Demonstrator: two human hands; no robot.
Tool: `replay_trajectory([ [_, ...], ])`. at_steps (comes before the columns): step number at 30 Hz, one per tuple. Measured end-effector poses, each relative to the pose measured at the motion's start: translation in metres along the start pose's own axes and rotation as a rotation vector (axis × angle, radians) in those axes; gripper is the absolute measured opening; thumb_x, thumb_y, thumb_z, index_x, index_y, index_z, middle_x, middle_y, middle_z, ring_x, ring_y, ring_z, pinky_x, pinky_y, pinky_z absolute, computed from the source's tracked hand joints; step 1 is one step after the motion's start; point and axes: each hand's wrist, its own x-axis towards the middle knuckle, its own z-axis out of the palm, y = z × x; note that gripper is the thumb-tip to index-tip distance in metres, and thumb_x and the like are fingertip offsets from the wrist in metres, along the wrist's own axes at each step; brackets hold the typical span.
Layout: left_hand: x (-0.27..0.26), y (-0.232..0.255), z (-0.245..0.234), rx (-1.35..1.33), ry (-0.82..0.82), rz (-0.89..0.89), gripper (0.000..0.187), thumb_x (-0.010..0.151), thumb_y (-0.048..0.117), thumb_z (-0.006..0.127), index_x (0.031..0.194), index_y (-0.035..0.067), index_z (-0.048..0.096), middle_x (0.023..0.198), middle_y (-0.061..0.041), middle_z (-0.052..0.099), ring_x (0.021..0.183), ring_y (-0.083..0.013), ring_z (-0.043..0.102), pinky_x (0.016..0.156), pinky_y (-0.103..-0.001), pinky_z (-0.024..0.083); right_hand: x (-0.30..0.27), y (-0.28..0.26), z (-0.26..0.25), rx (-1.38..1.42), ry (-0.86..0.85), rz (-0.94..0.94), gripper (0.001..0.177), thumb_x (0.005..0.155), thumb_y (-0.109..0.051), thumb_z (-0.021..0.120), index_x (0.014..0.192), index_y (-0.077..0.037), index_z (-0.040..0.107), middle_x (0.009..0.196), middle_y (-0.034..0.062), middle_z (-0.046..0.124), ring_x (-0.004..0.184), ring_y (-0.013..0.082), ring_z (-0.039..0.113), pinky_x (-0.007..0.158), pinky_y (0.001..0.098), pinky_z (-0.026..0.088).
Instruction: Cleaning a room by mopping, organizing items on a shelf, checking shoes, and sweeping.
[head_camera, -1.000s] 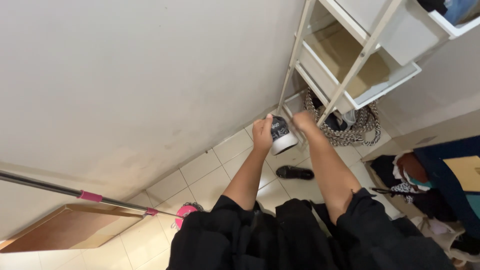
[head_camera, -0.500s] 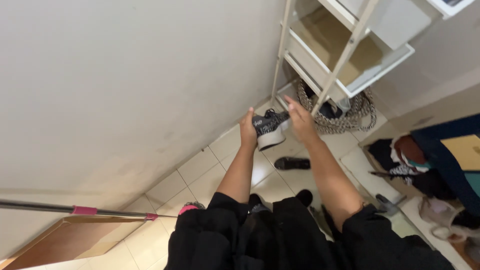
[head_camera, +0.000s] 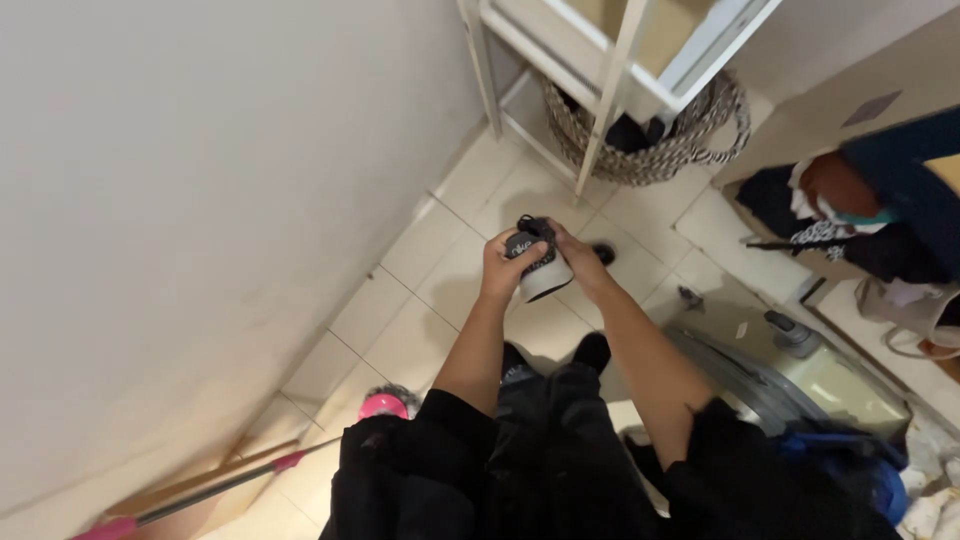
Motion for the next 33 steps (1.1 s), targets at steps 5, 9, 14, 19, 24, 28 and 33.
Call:
replay_trajectory([
  [5,0.030,-0.146,-0.029,0.215,0.055,-0.141,0.024,0.082,0.022,0.087,0.092,0.006,0.072,0.082,-0.001,0.072,0.072,-0.0106,0.066,0.068,-0.027,0.053,0.094,0.191,-0.138,-0.904,0.272,0.277,0.042,0.108,-0.042,0.049,0.136,-0.016,0.067,0.139,0.0097,0.067,0.126,0.0266,0.061,0.106,0.0372,0.046],
  [9,0.036,-0.264,-0.040,0.843,-0.004,-0.135,0.032,0.077,0.032,0.089,0.098,0.011,0.076,0.085,-0.010,0.075,0.077,-0.0230,0.070,0.084,-0.042,0.044,0.128,0.262,-0.163,-0.748,0.337,0.355,0.033,0.104,-0.032,0.056,0.129,-0.015,0.069,0.135,0.0120,0.070,0.125,0.0286,0.066,0.106,0.0404,0.052],
  [14,0.047,-0.389,-0.066,1.040,0.002,-0.176,0.038,0.079,0.029,0.084,0.110,0.017,0.068,0.091,-0.013,0.075,0.086,-0.0307,0.068,0.092,-0.048,0.027,0.172,0.382,-0.219,-1.151,0.265,0.172,0.031,0.097,-0.022,0.066,0.126,-0.014,0.072,0.154,0.0288,0.035,0.141,0.0451,0.036,0.109,0.0530,0.039],
  [19,0.057,-0.417,-0.078,1.095,-0.096,-0.296,0.038,0.085,0.025,0.077,0.117,0.023,0.056,0.092,-0.008,0.076,0.087,-0.0294,0.069,0.093,-0.047,0.028,0.194,0.411,-0.235,-1.550,0.156,0.287,0.027,0.091,-0.011,0.069,0.115,-0.016,0.080,0.157,0.0301,0.031,0.144,0.0484,0.032,0.121,0.0513,0.025],
  [24,0.057,-0.407,-0.083,1.218,-0.172,-0.335,0.034,0.087,0.014,0.070,0.117,0.028,0.060,0.095,-0.005,0.073,0.086,-0.0267,0.068,0.089,-0.048,0.029,0.194,0.372,-0.217,-1.507,0.105,0.293,0.019,0.098,-0.010,0.068,0.109,-0.017,0.083,0.133,0.0167,0.062,0.127,0.0321,0.059,0.135,0.0562,0.019],
  [28,0.041,-0.359,-0.074,1.272,-0.077,-0.332,0.030,0.087,0.011,0.068,0.111,0.029,0.066,0.098,-0.003,0.071,0.086,-0.0249,0.067,0.089,-0.048,0.031,0.168,0.340,-0.197,-1.126,0.309,-0.038,0.016,0.091,-0.008,0.071,0.102,-0.015,0.081,0.145,0.0213,0.055,0.112,0.0377,0.065,0.099,0.0453,0.053],
  [33,0.026,-0.245,-0.058,1.153,0.117,-0.367,0.027,0.079,0.024,0.076,0.106,0.026,0.071,0.101,-0.001,0.071,0.092,-0.0242,0.067,0.091,-0.051,0.034,0.114,0.184,-0.110,-0.913,0.491,-0.293,0.029,0.086,0.001,0.073,0.109,-0.016,0.079,0.114,0.0195,0.062,0.102,0.0400,0.064,0.089,0.0445,0.055],
])
